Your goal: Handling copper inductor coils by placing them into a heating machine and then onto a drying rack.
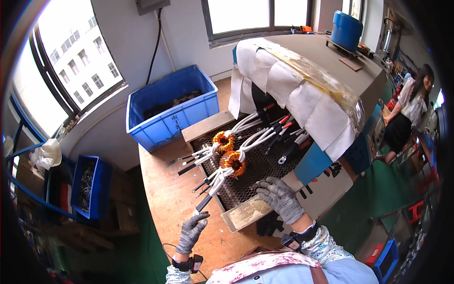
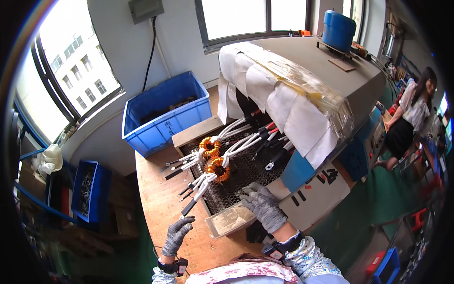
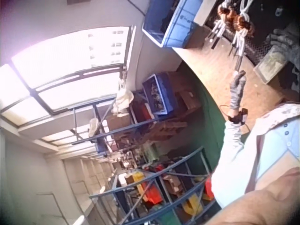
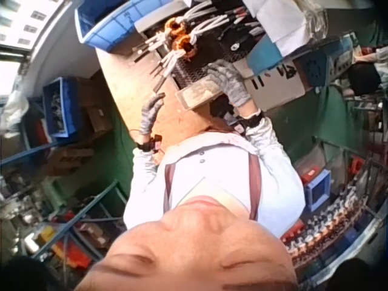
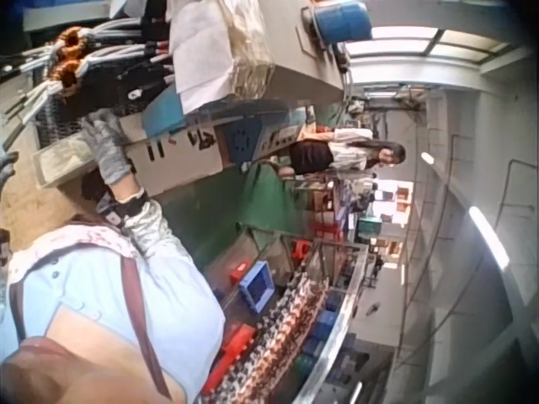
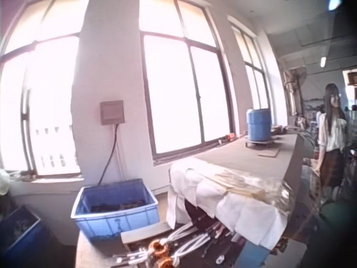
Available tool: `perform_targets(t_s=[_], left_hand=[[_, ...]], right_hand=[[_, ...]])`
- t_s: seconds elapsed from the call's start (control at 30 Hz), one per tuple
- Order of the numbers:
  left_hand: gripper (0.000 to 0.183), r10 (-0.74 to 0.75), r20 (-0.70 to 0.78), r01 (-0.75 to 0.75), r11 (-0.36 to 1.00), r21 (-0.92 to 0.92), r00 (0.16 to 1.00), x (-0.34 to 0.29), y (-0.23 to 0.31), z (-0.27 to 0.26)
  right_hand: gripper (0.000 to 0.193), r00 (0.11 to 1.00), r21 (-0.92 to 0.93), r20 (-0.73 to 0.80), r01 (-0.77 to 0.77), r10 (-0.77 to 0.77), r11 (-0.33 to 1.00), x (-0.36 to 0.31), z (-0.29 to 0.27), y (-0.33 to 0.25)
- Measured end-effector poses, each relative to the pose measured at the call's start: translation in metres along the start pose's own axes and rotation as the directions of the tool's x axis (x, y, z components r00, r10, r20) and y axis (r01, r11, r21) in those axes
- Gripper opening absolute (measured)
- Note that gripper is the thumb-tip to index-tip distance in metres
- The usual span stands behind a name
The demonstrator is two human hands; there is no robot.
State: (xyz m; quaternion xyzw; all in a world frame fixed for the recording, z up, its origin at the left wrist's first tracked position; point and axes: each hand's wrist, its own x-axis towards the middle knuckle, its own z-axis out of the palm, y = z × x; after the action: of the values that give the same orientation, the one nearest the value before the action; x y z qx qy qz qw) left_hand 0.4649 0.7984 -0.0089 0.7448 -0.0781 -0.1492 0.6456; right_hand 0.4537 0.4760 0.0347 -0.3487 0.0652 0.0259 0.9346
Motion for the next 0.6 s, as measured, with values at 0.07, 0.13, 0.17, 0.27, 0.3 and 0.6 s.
perform_targets(t_s=[0.07, 0.13, 0.17, 0.27, 0.3, 0.6], left_hand=[[0.026, 0.017, 0.010, -0.017, 0.998, 0.064, 1.000, -0.001, 0.001, 0.004], [0.027, 0.034, 0.006, -0.034, 0.997, 0.070, 0.999, -0.002, 0.005, 0.010], [0.027, 0.033, 0.009, -0.034, 0.997, 0.071, 0.999, -0.003, 0.005, 0.013], [0.028, 0.039, -0.003, -0.039, 0.999, 0.031, 0.999, -0.013, 0.008, 0.018], [0.028, 0.012, 0.026, -0.013, 0.999, 0.052, 1.000, -0.018, 0.014, 0.019], [0.023, 0.017, 0.254, -0.029, 0.999, 0.043, 0.967, -0.069, 0.031, 0.038]], right_hand=[[0.024, 0.996, -0.013, -0.087, -0.036, 0.035, 0.999, -0.011, 0.008, -0.006], [0.019, 0.982, -0.354, -0.187, -0.093, 0.027, 0.930, -0.019, 0.013, -0.008], [0.019, 0.986, -0.480, -0.164, -0.056, -0.027, 0.876, -0.023, 0.007, -0.003], [0.013, 0.982, -0.666, -0.042, 0.109, -0.183, 0.738, -0.032, -0.011, 0.007], [0.011, 0.960, -0.799, -0.045, 0.133, -0.278, 0.586, -0.039, -0.006, 0.007], [0.010, 0.818, -0.944, 0.312, 0.326, -0.483, -0.057, -0.101, -0.001, 0.037]])
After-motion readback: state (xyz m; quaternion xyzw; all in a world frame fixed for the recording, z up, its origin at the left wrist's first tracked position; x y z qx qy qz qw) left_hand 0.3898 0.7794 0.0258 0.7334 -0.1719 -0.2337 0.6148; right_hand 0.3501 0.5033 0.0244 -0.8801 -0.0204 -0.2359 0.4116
